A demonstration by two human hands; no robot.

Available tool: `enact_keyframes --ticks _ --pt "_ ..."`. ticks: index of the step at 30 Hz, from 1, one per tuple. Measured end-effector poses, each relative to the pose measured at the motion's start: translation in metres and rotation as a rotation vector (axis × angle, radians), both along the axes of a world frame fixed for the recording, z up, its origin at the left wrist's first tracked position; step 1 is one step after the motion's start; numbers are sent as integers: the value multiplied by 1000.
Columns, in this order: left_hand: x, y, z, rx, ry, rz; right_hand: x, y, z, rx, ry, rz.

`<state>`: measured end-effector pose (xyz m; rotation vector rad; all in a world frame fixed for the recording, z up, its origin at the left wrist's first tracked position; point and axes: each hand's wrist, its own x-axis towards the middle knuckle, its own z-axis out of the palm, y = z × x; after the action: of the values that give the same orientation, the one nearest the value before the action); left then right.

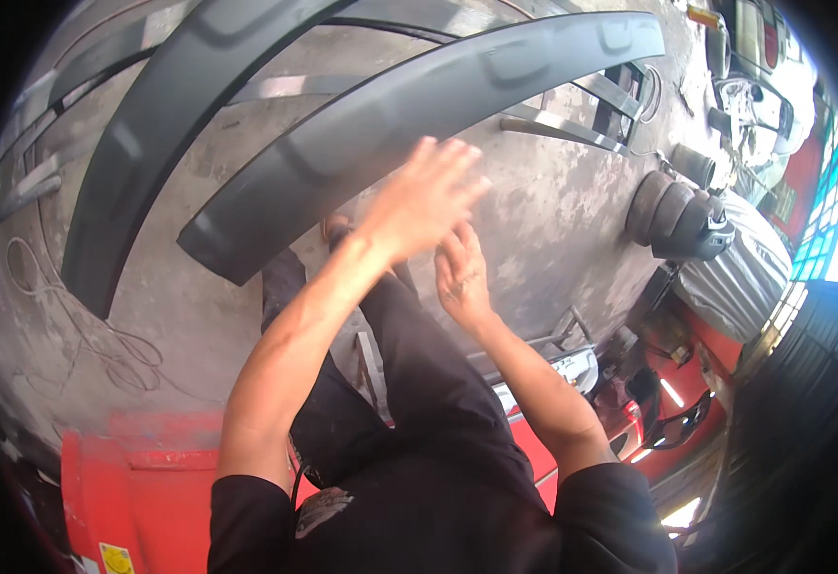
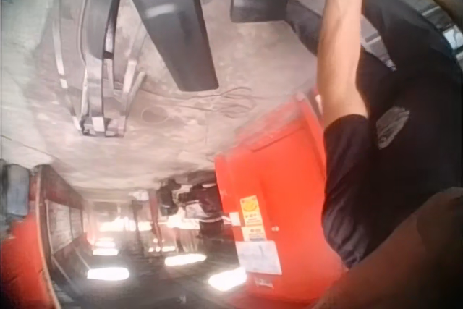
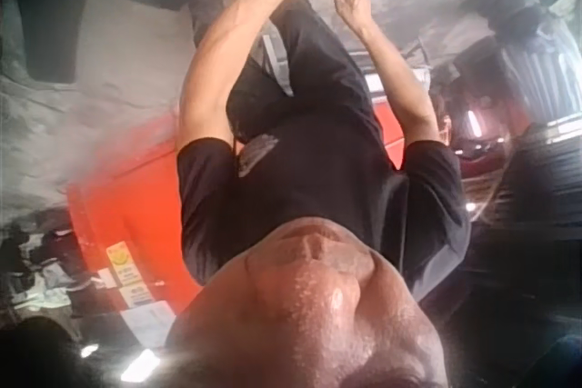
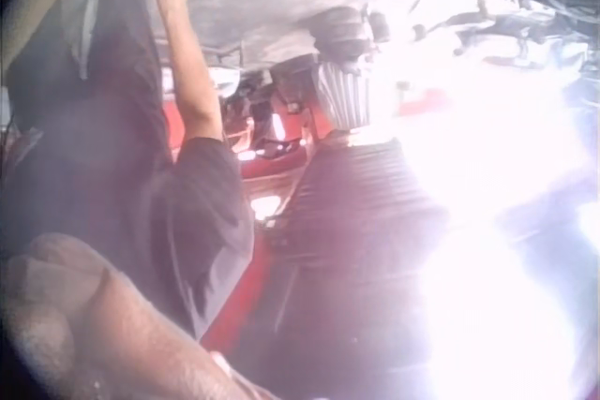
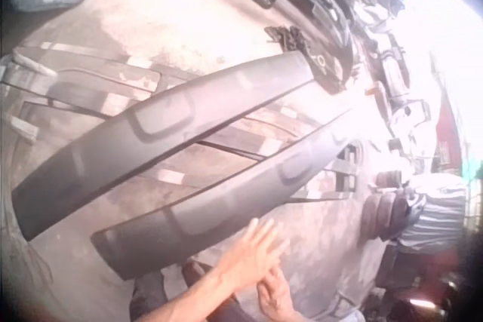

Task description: The person retrieves a sanding block from a storage shelf and walks to a workbench. They then use the sanding block to smooth the surface of several long, curved black plastic car parts, likely fender liners, resting on a metal stand. The person systematically sands the parts by hand, flipping them to cover different areas.

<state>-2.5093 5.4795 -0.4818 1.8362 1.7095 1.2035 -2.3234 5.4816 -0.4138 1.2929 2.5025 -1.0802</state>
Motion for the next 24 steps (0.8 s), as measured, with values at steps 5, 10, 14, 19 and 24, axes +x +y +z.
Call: enact_keyframes --ticks 5,10,14,19,24 --pt "-13 7 11 -257 6 13 13 13 4 171 -65 -114" --pt "-92 -82 -8 -644 237 510 -37 79 -9 477 -20 46" --pt "-120 -130 -11 -728 177 561 -77 145 -37 757 27 242" --pt "-128 -114 -2 -772 0 596 -106 156 -70 780 -23 277" --pt "-131 -115 -4 -798 -66 664 -108 176 -54 685 -40 356"
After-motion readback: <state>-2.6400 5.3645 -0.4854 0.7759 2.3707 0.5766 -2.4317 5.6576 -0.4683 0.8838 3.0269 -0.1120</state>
